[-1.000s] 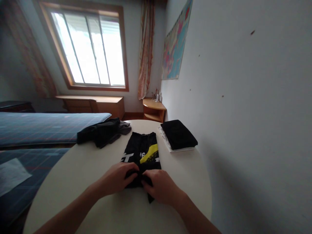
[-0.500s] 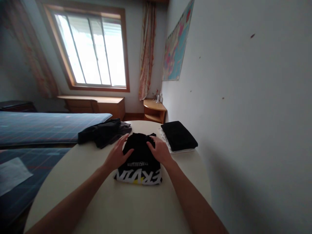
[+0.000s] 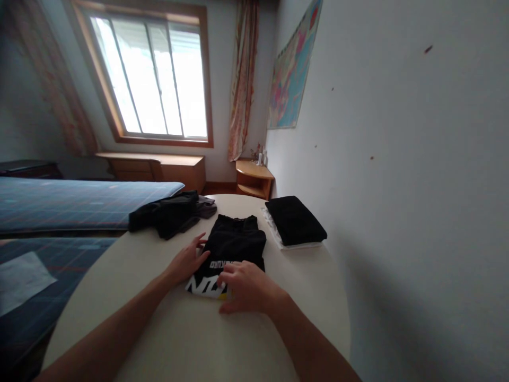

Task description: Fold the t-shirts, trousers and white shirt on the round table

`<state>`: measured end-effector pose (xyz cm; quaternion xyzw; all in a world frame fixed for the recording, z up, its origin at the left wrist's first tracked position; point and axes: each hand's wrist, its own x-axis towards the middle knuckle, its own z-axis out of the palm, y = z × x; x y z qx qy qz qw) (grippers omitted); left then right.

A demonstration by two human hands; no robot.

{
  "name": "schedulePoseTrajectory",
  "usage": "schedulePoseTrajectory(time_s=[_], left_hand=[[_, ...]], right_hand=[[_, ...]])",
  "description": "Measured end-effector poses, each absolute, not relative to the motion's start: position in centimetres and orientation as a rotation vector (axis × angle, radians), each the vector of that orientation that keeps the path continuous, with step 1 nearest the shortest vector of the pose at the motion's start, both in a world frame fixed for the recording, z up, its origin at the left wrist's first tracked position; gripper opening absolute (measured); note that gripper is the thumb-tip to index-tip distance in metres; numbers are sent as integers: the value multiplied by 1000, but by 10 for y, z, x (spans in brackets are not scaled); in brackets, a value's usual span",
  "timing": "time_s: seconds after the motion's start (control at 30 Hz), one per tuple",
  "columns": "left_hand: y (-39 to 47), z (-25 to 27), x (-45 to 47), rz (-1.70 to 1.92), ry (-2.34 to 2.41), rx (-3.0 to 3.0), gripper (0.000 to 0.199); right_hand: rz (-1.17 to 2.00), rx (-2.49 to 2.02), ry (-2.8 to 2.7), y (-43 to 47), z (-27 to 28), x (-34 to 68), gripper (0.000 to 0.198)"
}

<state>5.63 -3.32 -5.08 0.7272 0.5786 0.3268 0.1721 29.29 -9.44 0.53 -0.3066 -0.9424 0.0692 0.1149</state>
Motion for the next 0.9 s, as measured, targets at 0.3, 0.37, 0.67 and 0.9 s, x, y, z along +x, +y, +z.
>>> schedulePoseTrajectory(time_s=[0.3, 0.37, 0.67, 0.9], left_hand=[[-39, -35, 54, 867, 1768, 1988, 47], [-37, -33, 52, 856, 1793, 1978, 43], [-50, -27, 60, 682, 1781, 2169, 37], [-54, -31, 59, 630, 1767, 2209, 36]], right_hand=[[243, -955, -2849, -107, 6, 276, 15], [511, -867, -2889, -116, 8, 274, 16], [1329, -610, -2792, -126, 12, 266, 28], [249, -1601, -2173, -73, 7, 317, 25]])
